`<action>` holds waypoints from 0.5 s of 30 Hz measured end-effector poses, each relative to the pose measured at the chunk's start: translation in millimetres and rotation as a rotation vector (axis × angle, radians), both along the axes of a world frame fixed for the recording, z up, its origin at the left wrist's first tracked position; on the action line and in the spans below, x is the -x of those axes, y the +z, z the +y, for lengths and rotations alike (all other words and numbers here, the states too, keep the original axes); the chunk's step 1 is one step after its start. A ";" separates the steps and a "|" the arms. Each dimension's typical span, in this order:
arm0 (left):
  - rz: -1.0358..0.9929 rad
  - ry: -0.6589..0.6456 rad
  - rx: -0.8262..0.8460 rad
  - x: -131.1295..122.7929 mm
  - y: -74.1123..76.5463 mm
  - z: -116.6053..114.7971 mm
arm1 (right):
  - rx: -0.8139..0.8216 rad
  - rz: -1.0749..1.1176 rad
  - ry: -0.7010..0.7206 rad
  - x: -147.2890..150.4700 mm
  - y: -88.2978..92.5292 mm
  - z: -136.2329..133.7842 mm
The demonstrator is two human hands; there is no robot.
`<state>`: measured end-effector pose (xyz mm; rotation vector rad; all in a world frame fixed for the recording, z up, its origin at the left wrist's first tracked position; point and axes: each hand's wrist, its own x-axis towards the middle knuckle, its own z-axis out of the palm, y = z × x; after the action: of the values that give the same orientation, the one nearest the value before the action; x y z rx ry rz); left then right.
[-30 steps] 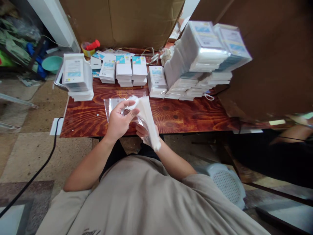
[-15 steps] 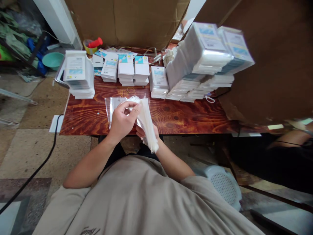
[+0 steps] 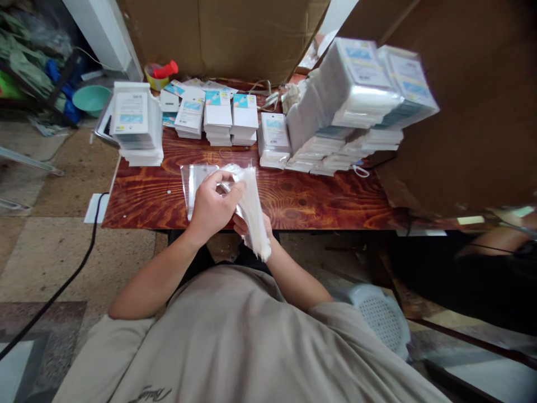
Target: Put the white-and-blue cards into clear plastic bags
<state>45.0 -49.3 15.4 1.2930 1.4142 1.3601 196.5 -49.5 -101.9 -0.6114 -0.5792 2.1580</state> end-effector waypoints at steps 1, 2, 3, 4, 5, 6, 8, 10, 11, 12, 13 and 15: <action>-0.011 -0.009 -0.004 -0.2 -0.6 0.1 | -0.006 0.008 0.007 0.0 -0.1 0.2; -0.026 -0.017 -0.005 -0.5 -1.4 0.2 | -0.011 0.018 0.011 0.0 -0.6 0.4; -0.040 -0.020 -0.003 -1.1 -2.3 0.3 | -0.014 0.027 0.011 -0.1 -1.4 0.6; -0.052 -0.020 0.000 -1.8 -3.2 0.4 | -0.010 0.031 0.007 -0.3 -2.4 0.7; -0.060 -0.019 0.004 -2.8 -4.2 0.4 | 0.003 0.027 -0.001 -0.5 -3.5 0.7; -0.062 -0.017 0.006 -3.9 -5.2 0.5 | 0.024 0.013 -0.012 -0.6 -4.6 0.6; -0.056 -0.010 0.008 -6.1 -6.9 0.6 | 0.075 -0.032 -0.033 -0.7 -6.1 0.5; -0.056 -0.005 0.003 -7.6 -8.2 0.9 | 0.104 -0.051 -0.040 -0.3 -6.8 0.7; -0.062 -0.002 -0.001 -8.0 -8.7 1.2 | 0.104 -0.045 -0.037 0.1 -7.0 0.8; -0.068 0.000 -0.004 -8.0 -9.3 1.4 | 0.098 -0.033 -0.031 0.6 -7.1 0.9; -0.072 0.002 -0.006 -7.8 -9.9 1.6 | 0.089 -0.023 -0.025 1.2 -7.2 0.8; -0.075 0.006 -0.005 -7.0 -11.5 1.8 | 0.072 -0.021 -0.034 2.6 -6.7 0.0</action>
<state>51.9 -47.5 3.9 1.2291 1.3651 1.4028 193.8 -49.5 -108.6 -0.6792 -0.5009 2.1498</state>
